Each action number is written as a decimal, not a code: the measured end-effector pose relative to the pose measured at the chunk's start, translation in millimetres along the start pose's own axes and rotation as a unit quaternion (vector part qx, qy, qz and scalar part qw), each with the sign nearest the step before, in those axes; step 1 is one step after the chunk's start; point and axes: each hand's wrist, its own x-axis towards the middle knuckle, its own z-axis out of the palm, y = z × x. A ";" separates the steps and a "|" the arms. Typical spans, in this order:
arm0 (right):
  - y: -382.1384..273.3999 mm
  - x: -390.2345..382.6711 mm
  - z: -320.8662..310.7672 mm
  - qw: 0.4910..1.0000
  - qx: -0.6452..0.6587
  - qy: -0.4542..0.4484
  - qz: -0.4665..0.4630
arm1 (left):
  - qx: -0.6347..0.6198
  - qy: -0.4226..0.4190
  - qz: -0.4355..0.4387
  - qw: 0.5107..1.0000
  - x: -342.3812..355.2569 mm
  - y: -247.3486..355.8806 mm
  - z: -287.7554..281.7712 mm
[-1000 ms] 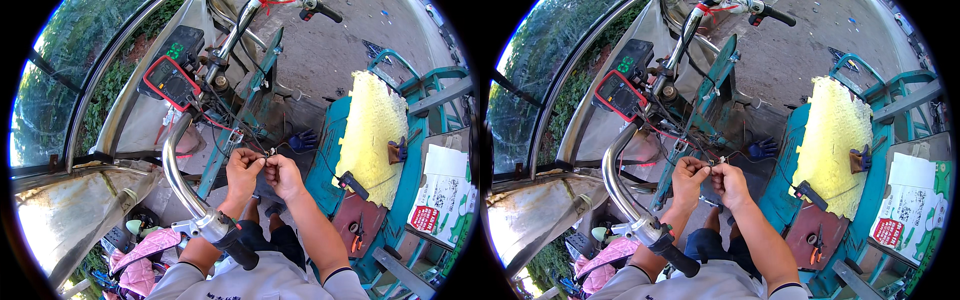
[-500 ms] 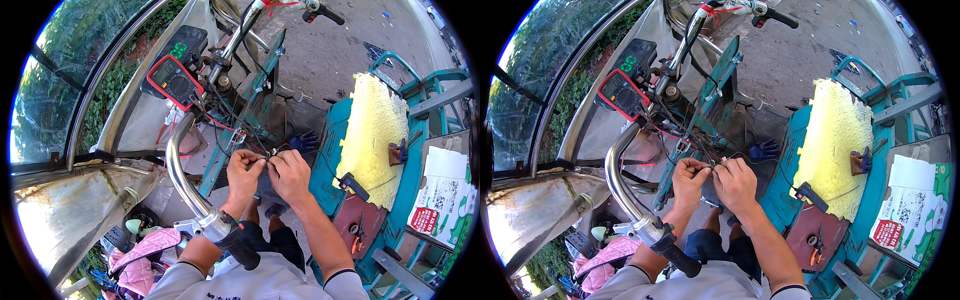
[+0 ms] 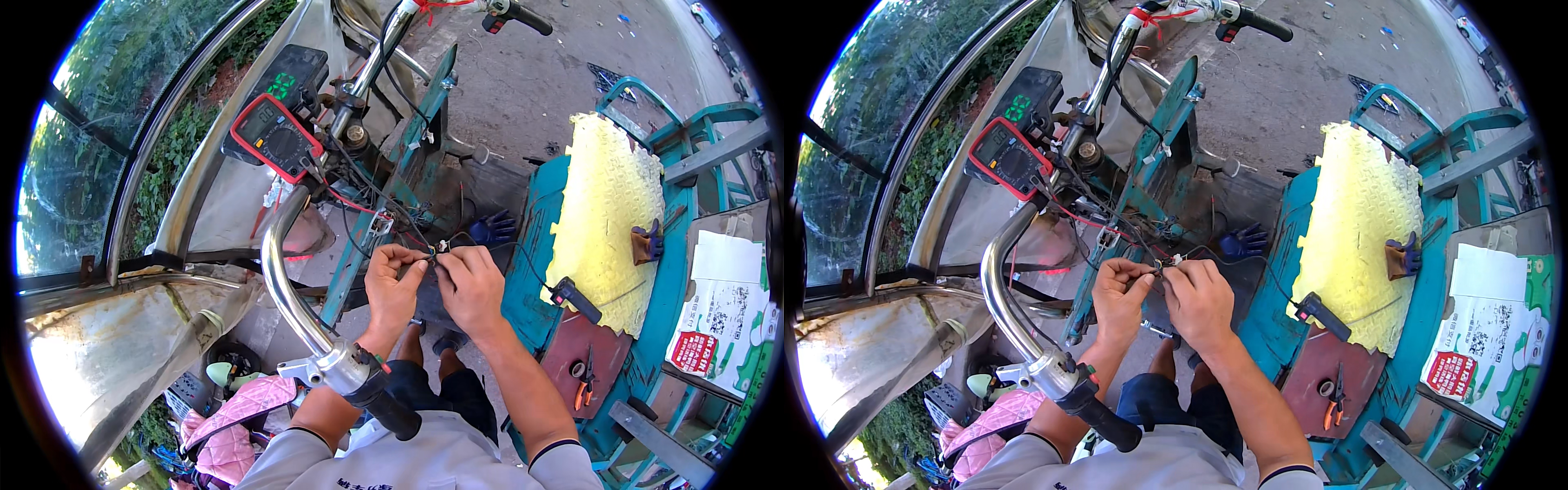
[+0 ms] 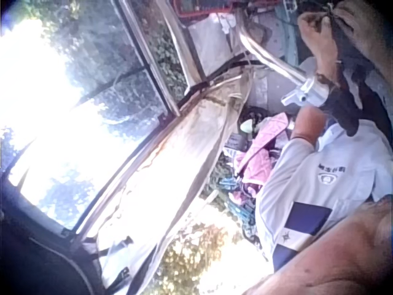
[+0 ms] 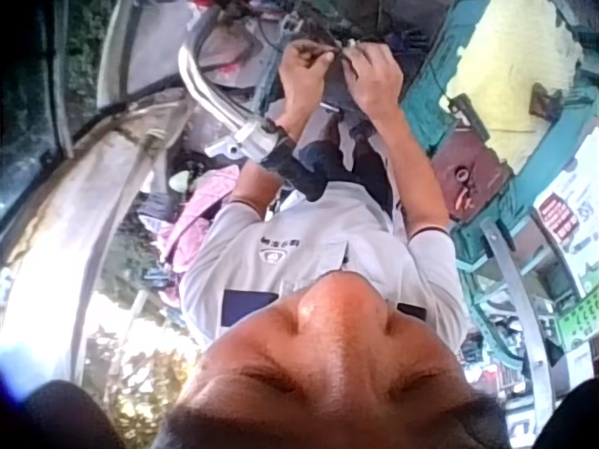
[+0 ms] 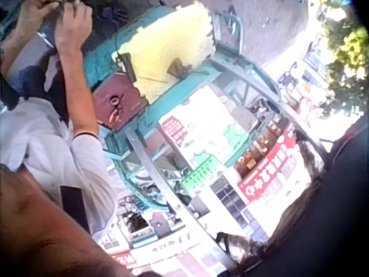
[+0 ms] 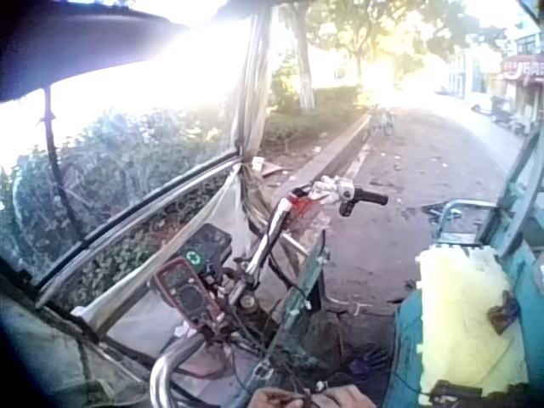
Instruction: The person uses pliers to strip the insulation from electrical wires and twists the exposed strands together. They wrap the connection with electrical tape and connect the wires to a multimeter to test the circuit on a teal three-wheeled vehicle.
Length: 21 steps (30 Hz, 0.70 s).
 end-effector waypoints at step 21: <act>-3.0 2.6 2.1 0.999 0.010 -0.012 -0.034 | -0.016 0.007 0.004 1.000 -4.5 -1.9 -4.8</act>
